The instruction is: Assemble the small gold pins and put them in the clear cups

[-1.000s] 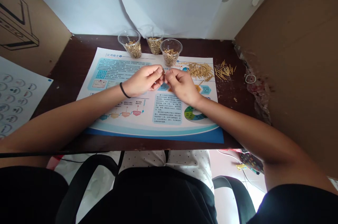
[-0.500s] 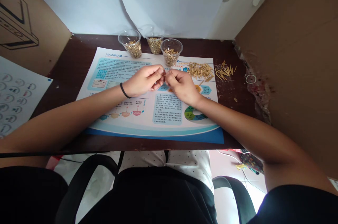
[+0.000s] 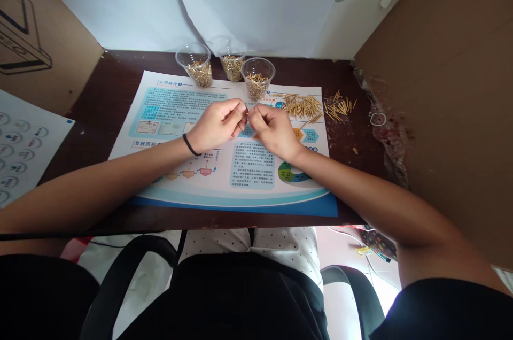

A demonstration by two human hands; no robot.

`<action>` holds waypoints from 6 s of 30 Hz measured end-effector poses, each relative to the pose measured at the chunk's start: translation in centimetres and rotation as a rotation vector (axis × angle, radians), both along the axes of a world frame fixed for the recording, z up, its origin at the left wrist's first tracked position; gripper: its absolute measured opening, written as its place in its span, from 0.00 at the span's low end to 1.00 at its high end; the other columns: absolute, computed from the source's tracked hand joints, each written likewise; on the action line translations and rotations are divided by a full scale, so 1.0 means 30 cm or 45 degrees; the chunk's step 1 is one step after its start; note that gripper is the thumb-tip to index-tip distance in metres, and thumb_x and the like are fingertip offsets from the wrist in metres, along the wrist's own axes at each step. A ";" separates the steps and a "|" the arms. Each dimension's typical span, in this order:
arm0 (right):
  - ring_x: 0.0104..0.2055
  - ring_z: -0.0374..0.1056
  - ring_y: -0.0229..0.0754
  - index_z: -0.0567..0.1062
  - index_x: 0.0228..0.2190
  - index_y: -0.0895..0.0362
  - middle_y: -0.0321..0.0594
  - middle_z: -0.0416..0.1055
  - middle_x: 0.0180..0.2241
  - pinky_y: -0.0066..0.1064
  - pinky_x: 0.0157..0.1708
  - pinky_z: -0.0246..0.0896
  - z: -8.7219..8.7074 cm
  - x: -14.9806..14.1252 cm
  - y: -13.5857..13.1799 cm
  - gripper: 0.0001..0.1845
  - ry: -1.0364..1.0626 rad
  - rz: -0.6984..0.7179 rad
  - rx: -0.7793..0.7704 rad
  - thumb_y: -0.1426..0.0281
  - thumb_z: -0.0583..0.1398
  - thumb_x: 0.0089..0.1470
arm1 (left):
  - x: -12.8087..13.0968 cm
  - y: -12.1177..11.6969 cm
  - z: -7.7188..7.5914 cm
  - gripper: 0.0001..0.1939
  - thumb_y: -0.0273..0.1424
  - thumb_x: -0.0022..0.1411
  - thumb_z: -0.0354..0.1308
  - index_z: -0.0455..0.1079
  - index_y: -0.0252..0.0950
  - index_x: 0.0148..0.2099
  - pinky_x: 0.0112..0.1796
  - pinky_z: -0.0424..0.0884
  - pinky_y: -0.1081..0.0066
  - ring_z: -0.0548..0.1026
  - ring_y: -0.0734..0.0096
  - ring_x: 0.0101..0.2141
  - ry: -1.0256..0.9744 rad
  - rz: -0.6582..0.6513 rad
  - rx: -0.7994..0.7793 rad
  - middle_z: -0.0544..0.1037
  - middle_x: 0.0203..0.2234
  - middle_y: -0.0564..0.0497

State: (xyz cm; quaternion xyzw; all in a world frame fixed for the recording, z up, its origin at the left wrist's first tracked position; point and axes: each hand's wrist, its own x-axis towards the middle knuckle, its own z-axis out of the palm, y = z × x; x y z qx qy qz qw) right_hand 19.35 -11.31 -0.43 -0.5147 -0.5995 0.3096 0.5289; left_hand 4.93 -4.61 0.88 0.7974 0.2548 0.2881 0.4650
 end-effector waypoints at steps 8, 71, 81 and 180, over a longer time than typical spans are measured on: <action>0.19 0.53 0.32 0.62 0.18 0.55 0.32 0.57 0.16 0.27 0.21 0.51 0.005 -0.004 0.002 0.27 -0.096 -0.002 -0.040 0.49 0.55 0.58 | -0.004 -0.020 0.008 0.18 0.27 0.68 0.47 0.61 0.35 0.24 0.26 0.61 0.76 0.65 0.79 0.18 0.100 0.162 0.187 0.68 0.16 0.56; 0.21 0.52 0.31 0.67 0.21 0.57 0.31 0.61 0.18 0.29 0.23 0.49 0.021 -0.017 -0.022 0.14 -0.306 -0.108 0.051 0.68 0.57 0.57 | -0.013 0.018 0.004 0.12 0.29 0.65 0.54 0.62 0.34 0.28 0.19 0.60 0.79 0.64 0.82 0.15 -0.031 0.014 -0.090 0.65 0.13 0.57; 0.17 0.62 0.32 0.71 0.32 0.55 0.33 0.69 0.23 0.28 0.19 0.55 -0.017 -0.018 -0.009 0.12 -0.054 -0.163 -0.018 0.59 0.59 0.58 | -0.011 0.016 0.003 0.14 0.27 0.68 0.50 0.61 0.34 0.27 0.21 0.62 0.80 0.65 0.83 0.16 -0.042 0.026 -0.172 0.67 0.16 0.56; 0.21 0.56 0.33 0.61 0.22 0.55 0.31 0.57 0.19 0.28 0.23 0.58 -0.001 0.030 0.010 0.26 -0.113 0.160 -0.037 0.49 0.51 0.61 | -0.018 0.005 0.007 0.16 0.34 0.69 0.47 0.62 0.35 0.28 0.27 0.61 0.75 0.66 0.75 0.25 0.044 0.068 0.305 0.69 0.20 0.53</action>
